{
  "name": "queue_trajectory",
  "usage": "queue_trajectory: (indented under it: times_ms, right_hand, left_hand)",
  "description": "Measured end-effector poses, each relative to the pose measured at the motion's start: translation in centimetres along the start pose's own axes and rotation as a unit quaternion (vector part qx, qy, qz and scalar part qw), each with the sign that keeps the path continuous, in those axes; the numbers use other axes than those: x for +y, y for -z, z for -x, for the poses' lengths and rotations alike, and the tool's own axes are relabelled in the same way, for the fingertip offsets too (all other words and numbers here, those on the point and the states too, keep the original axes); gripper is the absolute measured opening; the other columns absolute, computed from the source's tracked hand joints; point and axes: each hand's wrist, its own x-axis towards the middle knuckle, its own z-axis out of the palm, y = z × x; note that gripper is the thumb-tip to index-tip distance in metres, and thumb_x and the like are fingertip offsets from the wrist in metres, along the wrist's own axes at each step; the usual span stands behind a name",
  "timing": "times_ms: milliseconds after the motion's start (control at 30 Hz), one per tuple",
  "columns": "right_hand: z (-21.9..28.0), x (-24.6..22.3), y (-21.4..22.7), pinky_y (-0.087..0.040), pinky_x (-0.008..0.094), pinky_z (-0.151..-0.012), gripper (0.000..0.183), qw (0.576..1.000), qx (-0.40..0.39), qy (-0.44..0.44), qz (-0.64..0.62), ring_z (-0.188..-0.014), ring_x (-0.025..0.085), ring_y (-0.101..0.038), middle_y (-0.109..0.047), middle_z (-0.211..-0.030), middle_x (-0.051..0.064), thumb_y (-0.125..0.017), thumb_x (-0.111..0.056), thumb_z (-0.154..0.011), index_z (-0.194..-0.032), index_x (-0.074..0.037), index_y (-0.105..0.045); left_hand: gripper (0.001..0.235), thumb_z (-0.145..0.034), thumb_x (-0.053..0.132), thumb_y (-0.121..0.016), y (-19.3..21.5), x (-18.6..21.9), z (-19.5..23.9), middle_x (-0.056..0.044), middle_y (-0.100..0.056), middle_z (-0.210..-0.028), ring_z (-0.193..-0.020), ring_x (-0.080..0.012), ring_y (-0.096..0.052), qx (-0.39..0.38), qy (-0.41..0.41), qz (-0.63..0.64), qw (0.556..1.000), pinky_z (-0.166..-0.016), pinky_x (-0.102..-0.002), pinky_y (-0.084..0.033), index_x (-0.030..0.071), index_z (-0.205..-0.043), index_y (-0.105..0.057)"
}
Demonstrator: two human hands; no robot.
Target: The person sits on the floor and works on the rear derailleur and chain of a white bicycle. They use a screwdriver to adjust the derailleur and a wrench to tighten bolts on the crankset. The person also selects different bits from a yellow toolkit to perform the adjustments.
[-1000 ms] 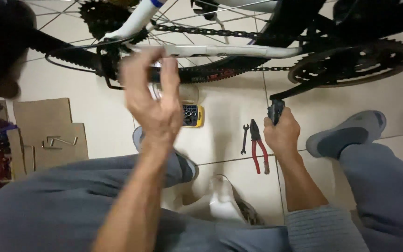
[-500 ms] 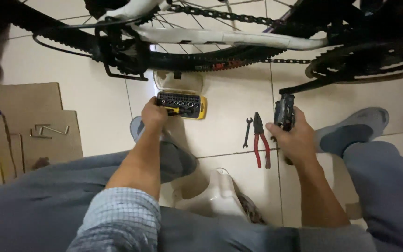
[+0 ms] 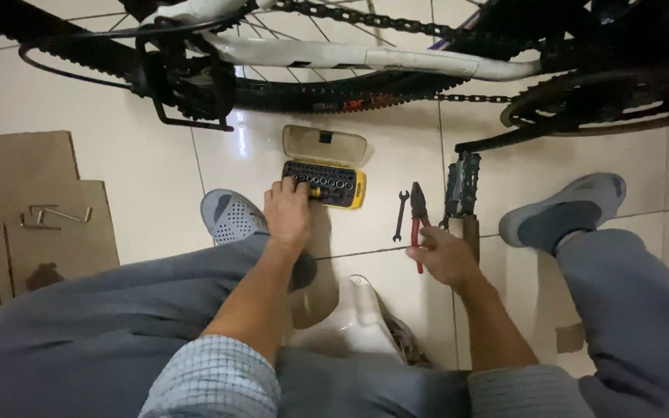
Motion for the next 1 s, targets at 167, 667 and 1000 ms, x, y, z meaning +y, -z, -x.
queue_trajectory:
  times_ms: [167,667,1000]
  right_hand:
    - [1.0,-2.4,-1.1,-0.047,0.039,-0.108,0.070,0.997,-0.043,0.050,0.038,-0.127,0.031,-0.063,-0.067,-0.135,0.016,-0.063,-0.053,-0.088,-0.146,-0.015,-0.055]
    - [0.1,-2.5,-1.8,-0.049,0.042,-0.109,0.061,0.998,-0.048,0.045,-0.001,-0.132,0.031,-0.058,-0.062,-0.136,0.021,-0.068,-0.043,-0.094,-0.146,-0.014,-0.054]
    - [1.6,-3.1,-0.8,-0.052,0.042,-0.103,0.055,0.998,-0.025,0.054,0.028,-0.127,0.030,-0.062,-0.067,-0.130,0.017,-0.067,-0.042,-0.092,-0.140,-0.017,-0.059]
  left_hand:
    - [0.017,-0.088,0.017,-0.064,-0.6,-0.6,0.2,-0.005,-0.060,-0.098,-0.096,-0.0264,-0.061,-0.038,-0.061,-0.061,0.996,-0.083,-0.040,-0.046,0.018,-0.105,-0.061]
    - [0.013,-0.094,0.015,-0.058,0.8,-0.3,-0.4,-0.009,-0.061,-0.093,-0.082,-0.0301,-0.068,-0.107,-0.113,0.001,0.988,-0.072,-0.039,-0.054,0.016,-0.103,-0.068]
    - [0.009,-0.096,0.020,-0.056,-7.1,-2.0,1.6,-0.010,-0.057,-0.082,-0.075,-0.0300,-0.065,-0.043,-0.188,-0.077,0.978,-0.072,-0.043,-0.048,0.016,-0.089,-0.058]
